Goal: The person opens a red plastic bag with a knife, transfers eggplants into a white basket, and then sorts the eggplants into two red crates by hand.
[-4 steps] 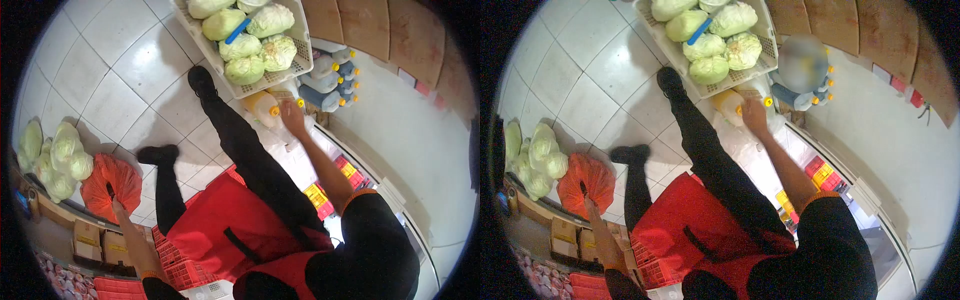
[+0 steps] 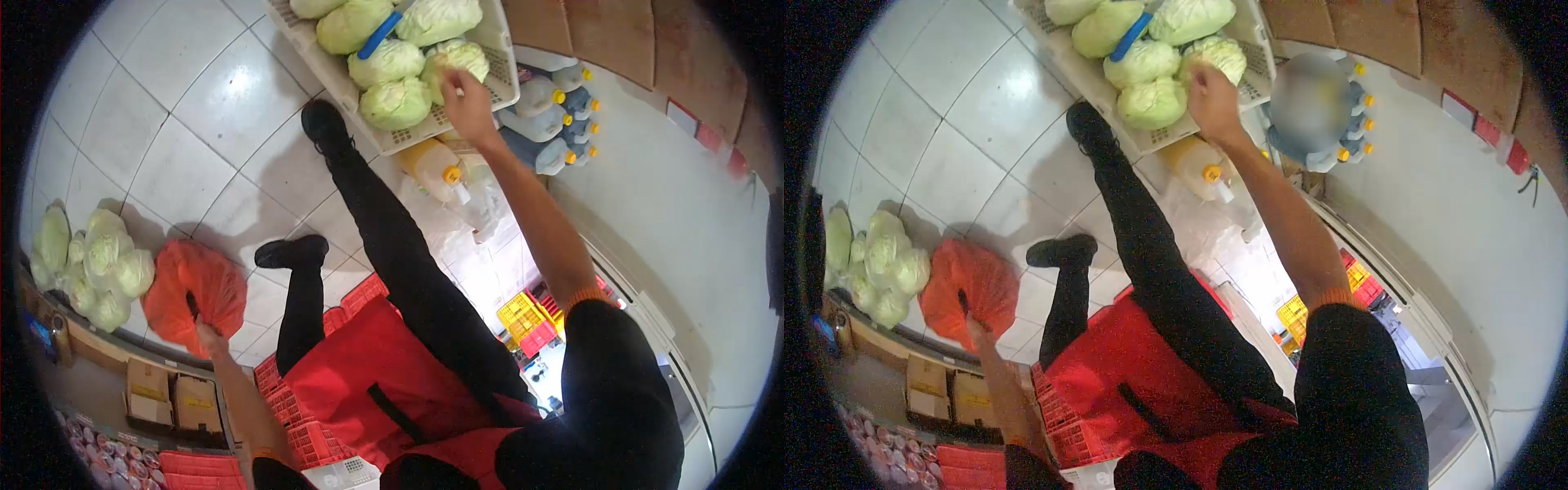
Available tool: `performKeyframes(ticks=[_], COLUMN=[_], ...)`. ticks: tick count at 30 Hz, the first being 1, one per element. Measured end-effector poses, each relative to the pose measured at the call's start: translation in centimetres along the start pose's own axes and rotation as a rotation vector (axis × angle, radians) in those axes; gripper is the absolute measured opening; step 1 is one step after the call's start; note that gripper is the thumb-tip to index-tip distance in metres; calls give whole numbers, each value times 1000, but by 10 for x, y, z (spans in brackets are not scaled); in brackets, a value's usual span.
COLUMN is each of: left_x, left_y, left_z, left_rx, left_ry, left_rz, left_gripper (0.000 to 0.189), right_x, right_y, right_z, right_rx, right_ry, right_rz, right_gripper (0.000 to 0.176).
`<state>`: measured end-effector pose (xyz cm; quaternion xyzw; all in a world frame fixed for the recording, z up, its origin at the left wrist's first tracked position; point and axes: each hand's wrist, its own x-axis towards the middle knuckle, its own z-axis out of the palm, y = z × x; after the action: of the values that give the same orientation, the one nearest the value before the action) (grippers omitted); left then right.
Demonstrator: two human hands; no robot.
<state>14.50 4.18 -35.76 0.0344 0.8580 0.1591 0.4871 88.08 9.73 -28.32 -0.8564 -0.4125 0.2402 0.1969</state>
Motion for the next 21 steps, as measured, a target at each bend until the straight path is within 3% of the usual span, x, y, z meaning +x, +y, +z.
performKeyframes(ticks=[1,3,5,7,8,10,11,12,13,14,15,17,19,21], left_x=[-6,-64,-89,-97,-94,-107,-46,-70,-90,-81,-94,-78,-53,-58], left_y=[-10,-9,-22,-33,-33,-32,-84,-58,-43,-50,-40,-50,-55,-52], left_z=[6,22,53,86,86,105,89,92,98,94,98,103,90,86], left_rx=[-186,-141,-116,-128,-37,-112,146,233,153,360,128,106,86,77], left_ry=[-88,-176,-110,-29,-63,-54,50,33,47,178,144,265,356,443], left_rz=[94,68,176,326,269,443,660,689,612,622,515,497,541,571], left_gripper=[41,39,34,28,24,25,28,29,31,30,27,26,26,27], right_x=[20,49,87,115,117,126,132,123,115,105,85,64,-1,-49], right_y=[-11,-33,-22,11,26,59,67,59,51,40,24,33,-61,-103], right_z=[23,76,133,160,161,146,140,127,115,103,80,56,26,12], right_rx=[115,-89,-574,-678,-743,-970,-942,-553,22,413,682,560,207,139], right_ry=[1,-33,212,185,95,-125,-158,-251,-223,-88,-213,-287,-217,-277], right_rz=[106,156,283,188,77,-322,-416,-146,156,394,443,519,414,417], right_gripper=[40,58,72,72,62,43,34,35,36,38,31,32,31,34])
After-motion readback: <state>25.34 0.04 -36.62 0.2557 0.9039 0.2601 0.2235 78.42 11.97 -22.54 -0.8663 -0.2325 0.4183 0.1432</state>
